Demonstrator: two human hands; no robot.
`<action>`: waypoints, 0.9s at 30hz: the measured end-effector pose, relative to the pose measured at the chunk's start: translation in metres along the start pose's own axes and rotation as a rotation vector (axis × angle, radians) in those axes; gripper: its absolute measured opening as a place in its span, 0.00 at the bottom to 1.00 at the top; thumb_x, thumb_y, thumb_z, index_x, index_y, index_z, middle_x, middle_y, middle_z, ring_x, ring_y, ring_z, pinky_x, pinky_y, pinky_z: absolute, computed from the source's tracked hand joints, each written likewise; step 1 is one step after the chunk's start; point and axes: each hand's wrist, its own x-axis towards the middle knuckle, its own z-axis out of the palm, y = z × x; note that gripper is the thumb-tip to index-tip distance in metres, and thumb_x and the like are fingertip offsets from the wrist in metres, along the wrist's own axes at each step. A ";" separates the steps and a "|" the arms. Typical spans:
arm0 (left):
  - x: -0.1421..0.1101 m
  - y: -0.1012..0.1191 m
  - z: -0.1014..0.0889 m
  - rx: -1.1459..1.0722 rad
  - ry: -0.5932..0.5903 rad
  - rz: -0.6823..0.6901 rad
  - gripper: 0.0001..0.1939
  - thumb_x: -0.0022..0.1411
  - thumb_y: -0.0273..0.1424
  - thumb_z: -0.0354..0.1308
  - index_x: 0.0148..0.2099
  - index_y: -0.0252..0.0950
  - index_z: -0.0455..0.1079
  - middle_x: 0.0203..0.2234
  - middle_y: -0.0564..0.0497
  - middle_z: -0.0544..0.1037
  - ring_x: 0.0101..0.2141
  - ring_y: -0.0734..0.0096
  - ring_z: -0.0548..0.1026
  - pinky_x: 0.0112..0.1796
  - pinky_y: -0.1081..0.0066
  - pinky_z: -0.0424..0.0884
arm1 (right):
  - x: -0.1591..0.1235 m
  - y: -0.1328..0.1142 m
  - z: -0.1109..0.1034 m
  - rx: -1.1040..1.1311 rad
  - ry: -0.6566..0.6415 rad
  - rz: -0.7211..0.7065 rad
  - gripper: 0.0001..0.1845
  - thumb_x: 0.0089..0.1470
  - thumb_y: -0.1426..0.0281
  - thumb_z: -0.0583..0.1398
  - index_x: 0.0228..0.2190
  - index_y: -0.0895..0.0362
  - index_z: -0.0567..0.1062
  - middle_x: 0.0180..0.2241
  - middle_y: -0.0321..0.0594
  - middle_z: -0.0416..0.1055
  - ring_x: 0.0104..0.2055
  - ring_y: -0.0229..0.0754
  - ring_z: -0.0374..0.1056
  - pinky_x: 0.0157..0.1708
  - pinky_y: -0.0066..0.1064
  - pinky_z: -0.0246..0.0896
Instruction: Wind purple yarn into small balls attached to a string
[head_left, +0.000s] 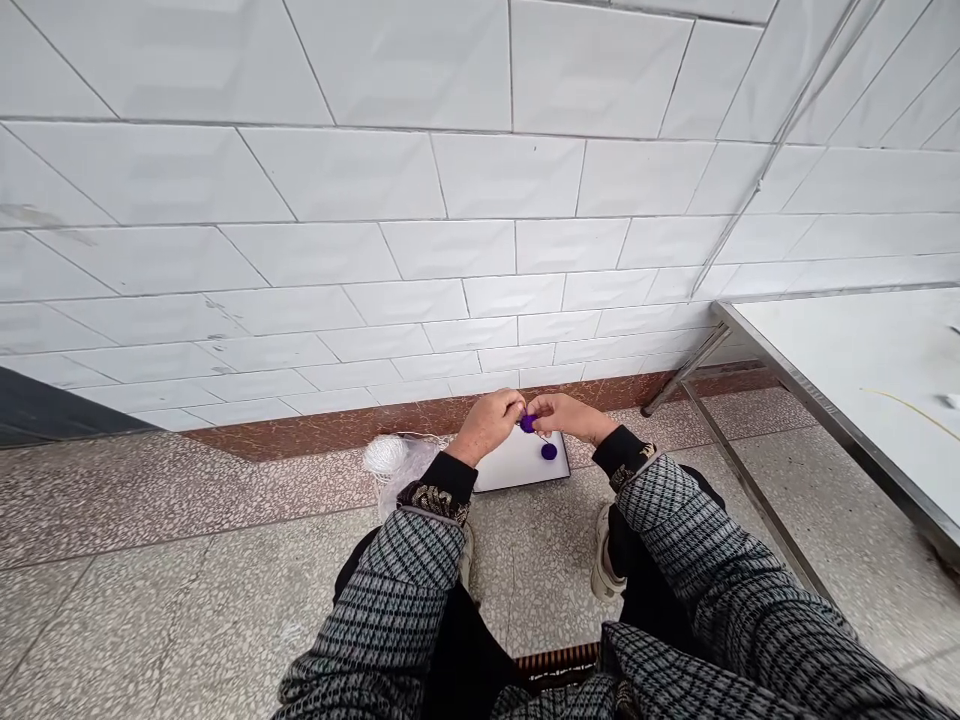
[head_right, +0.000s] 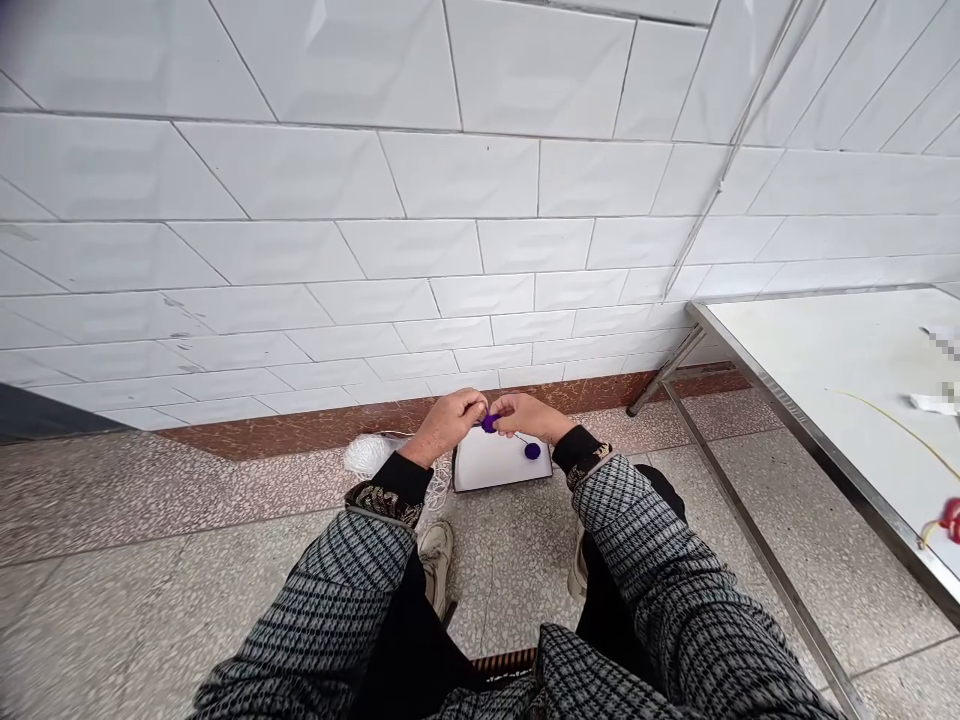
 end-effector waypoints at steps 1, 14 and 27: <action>0.001 -0.002 -0.001 0.007 0.014 -0.048 0.11 0.63 0.30 0.49 0.30 0.36 0.69 0.28 0.50 0.75 0.31 0.67 0.70 0.35 0.69 0.64 | -0.003 -0.003 0.000 0.082 -0.053 -0.018 0.11 0.39 0.78 0.67 0.28 0.60 0.73 0.22 0.32 0.72 0.23 0.31 0.65 0.25 0.24 0.61; -0.001 0.006 0.004 -0.069 -0.128 0.066 0.10 0.62 0.29 0.50 0.29 0.35 0.69 0.28 0.50 0.75 0.32 0.69 0.71 0.36 0.72 0.65 | 0.002 0.004 -0.003 -0.131 0.090 0.011 0.10 0.39 0.78 0.66 0.26 0.58 0.71 0.17 0.29 0.68 0.21 0.32 0.62 0.22 0.25 0.57; -0.002 0.011 0.015 -0.082 -0.206 0.126 0.10 0.62 0.28 0.52 0.29 0.34 0.69 0.28 0.51 0.74 0.32 0.70 0.71 0.37 0.72 0.65 | 0.004 -0.001 -0.005 0.209 0.256 -0.064 0.17 0.38 0.70 0.70 0.28 0.57 0.69 0.18 0.29 0.67 0.20 0.31 0.60 0.24 0.25 0.58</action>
